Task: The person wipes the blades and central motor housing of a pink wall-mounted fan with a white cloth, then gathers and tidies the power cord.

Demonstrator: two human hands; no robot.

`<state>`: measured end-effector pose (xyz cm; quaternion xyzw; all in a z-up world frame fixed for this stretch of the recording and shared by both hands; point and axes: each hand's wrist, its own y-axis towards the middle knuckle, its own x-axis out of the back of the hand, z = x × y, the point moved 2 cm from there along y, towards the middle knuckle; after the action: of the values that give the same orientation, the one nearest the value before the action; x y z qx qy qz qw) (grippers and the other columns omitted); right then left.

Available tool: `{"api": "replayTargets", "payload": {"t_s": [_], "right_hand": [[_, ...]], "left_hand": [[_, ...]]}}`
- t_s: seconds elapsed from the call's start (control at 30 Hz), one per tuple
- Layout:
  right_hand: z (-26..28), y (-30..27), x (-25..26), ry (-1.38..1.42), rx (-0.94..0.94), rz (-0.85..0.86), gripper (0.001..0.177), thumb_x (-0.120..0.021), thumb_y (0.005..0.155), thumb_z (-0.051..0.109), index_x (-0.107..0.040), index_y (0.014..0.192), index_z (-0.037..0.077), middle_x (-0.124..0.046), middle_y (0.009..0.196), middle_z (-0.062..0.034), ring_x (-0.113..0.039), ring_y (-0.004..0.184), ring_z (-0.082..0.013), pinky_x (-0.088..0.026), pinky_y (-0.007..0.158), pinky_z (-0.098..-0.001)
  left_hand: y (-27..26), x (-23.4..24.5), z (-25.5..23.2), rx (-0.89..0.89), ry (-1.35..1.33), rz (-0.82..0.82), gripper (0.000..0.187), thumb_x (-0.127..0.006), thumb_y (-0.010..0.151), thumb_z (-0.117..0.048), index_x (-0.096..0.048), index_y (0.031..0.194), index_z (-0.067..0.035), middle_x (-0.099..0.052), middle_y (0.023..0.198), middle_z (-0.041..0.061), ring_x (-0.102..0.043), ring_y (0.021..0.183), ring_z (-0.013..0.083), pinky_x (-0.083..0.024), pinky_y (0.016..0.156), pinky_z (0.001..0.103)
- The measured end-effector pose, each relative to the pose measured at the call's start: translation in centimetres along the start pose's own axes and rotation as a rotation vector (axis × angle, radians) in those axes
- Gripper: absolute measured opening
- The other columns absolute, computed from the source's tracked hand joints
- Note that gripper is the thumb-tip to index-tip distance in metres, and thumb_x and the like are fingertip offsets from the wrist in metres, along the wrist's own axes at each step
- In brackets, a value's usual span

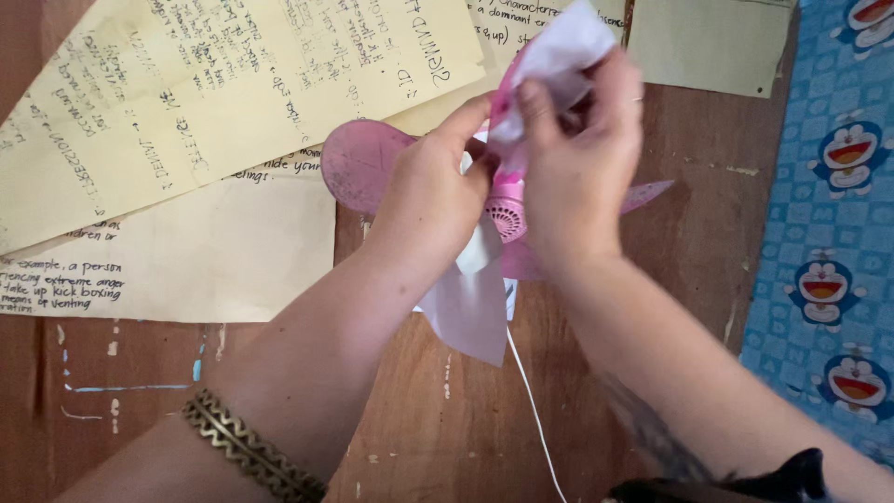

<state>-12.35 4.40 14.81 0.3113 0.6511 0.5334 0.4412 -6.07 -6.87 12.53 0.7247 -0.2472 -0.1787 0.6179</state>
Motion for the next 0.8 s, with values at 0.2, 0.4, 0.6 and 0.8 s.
{"api": "replayTargets", "payload": {"t_s": [0.2,0.4,0.6,0.8], "right_hand": [[-0.5,-2.1,0.5,-0.323,0.324,0.163,0.021,-0.069,0.089,-0.011,-0.060,0.105,0.000,-0.060,0.106,-0.0055,-0.058,0.093,-0.0144,-0.053,0.082,-0.0280],[-1.3,2.3,1.2,-0.089,0.091,-0.047,0.018,-0.070,0.095,-0.001,-0.058,0.107,0.005,-0.064,0.094,0.0061,-0.060,0.085,-0.0037,-0.052,0.077,-0.0197],[-3.3,-2.1,0.7,-0.293,0.155,0.147,0.021,-0.078,0.095,-0.003,-0.060,0.104,0.002,-0.056,0.092,-0.0011,-0.053,0.083,-0.0087,-0.048,0.072,-0.0247],[-2.5,0.7,1.7,-0.109,0.020,0.030,0.019,-0.071,0.096,-0.004,-0.063,0.110,0.006,-0.065,0.100,0.0023,-0.058,0.091,-0.0072,-0.052,0.081,-0.0240]], "left_hand": [[-0.1,0.0,0.1,0.038,0.052,0.005,0.045,-0.063,0.094,-0.008,-0.062,0.137,-0.020,-0.077,0.105,0.013,-0.075,0.097,0.0293,-0.057,0.082,0.039],[0.1,-0.8,0.9,-0.041,-0.025,-0.040,0.044,-0.065,0.092,-0.007,-0.062,0.135,-0.017,-0.079,0.105,0.011,-0.077,0.094,0.0253,-0.058,0.083,0.036],[0.1,-0.1,0.8,0.097,-0.006,-0.006,0.048,-0.062,0.090,-0.002,-0.067,0.134,-0.018,-0.079,0.103,0.011,-0.076,0.086,0.0228,-0.058,0.077,0.034],[0.1,-0.4,0.4,0.007,-0.057,-0.038,0.046,-0.064,0.091,-0.002,-0.063,0.136,-0.012,-0.078,0.104,0.009,-0.075,0.087,0.0159,-0.058,0.077,0.031]]}}
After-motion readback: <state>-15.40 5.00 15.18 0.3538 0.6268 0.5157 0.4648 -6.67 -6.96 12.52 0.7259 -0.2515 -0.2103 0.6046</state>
